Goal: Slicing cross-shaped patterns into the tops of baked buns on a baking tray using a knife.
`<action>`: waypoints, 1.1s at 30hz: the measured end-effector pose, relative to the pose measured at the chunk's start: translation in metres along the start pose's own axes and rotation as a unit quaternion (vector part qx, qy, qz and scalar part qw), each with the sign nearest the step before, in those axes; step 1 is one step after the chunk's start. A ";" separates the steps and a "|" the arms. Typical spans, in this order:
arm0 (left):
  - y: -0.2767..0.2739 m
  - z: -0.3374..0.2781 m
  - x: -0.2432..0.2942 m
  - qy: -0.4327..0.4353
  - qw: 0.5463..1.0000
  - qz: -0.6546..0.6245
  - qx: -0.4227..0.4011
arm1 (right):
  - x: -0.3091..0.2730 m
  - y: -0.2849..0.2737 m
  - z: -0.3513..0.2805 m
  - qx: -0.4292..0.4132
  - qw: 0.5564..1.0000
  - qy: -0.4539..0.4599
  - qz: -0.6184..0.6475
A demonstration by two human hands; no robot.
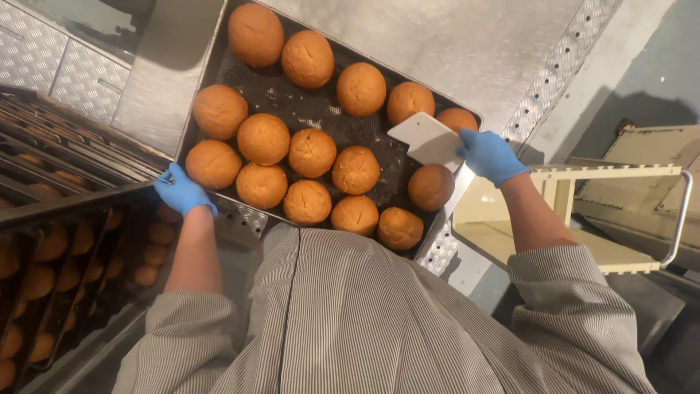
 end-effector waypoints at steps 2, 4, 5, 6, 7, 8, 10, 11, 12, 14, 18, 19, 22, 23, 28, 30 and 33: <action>-0.004 0.005 -0.006 0.026 0.999 0.004 -0.046 | -0.005 -0.004 0.002 -0.006 1.000 -0.002 -0.003; -0.014 0.003 -0.006 0.051 0.994 0.016 -0.090 | -0.005 0.011 -0.001 -0.020 1.000 -0.006 -0.001; -0.018 0.000 0.000 0.072 0.990 0.045 -0.112 | -0.002 0.026 -0.004 -0.036 0.999 -0.017 0.001; -0.013 -0.002 0.007 0.095 0.984 0.069 -0.134 | 0.002 0.038 -0.002 -0.046 0.999 -0.029 0.002; -0.018 -0.001 0.003 0.094 0.985 0.068 -0.130 | 0.009 0.067 -0.007 -0.046 0.998 -0.033 0.001; -0.013 0.003 0.002 0.114 0.980 0.097 -0.130 | 0.017 0.094 -0.008 -0.057 0.997 -0.057 0.016; -0.001 0.011 0.000 0.132 0.977 0.117 -0.122 | 0.005 0.093 -0.008 -0.061 0.994 -0.088 0.024; 0.005 0.015 -0.002 0.140 0.970 0.154 -0.127 | -0.012 0.070 -0.010 -0.121 0.991 -0.022 0.051; -0.014 0.012 -0.012 0.139 0.959 0.207 -0.133 | -0.034 0.057 -0.029 -0.194 0.977 0.043 0.079; -0.023 -0.002 0.002 0.139 0.966 0.165 -0.140 | -0.037 0.038 -0.043 -0.163 0.977 0.038 0.129; -0.010 0.004 0.020 0.175 0.973 0.087 -0.123 | -0.041 -0.024 -0.050 0.000 0.991 0.028 0.134; -0.004 0.006 0.027 0.177 0.973 0.084 -0.120 | -0.056 -0.046 -0.036 0.004 0.991 0.024 0.134; -0.006 0.006 0.032 0.174 0.971 0.113 -0.120 | -0.104 -0.097 0.001 0.071 0.979 0.065 0.177; -0.003 0.010 0.031 0.173 0.971 0.097 -0.136 | -0.125 -0.110 0.023 0.104 0.977 0.021 0.188; 0.005 0.014 0.050 0.182 0.958 0.134 -0.175 | -0.170 -0.108 0.147 0.175 0.963 -0.080 0.190; 0.003 0.015 0.054 0.198 0.945 0.178 -0.190 | -0.178 -0.100 0.177 0.144 0.980 -0.102 0.090; 0.007 0.016 0.051 0.165 0.955 0.138 -0.203 | -0.180 -0.110 0.186 0.107 0.986 -0.126 0.022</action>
Point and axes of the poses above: each hand's wrist, its own z-axis towards the middle knuckle, its own y-axis out of the palm, x = y × z, the point moved 2 cm from there along z, towards the middle knuckle, and after that the axes turned 5 degrees about y, right-handed, at the moved point
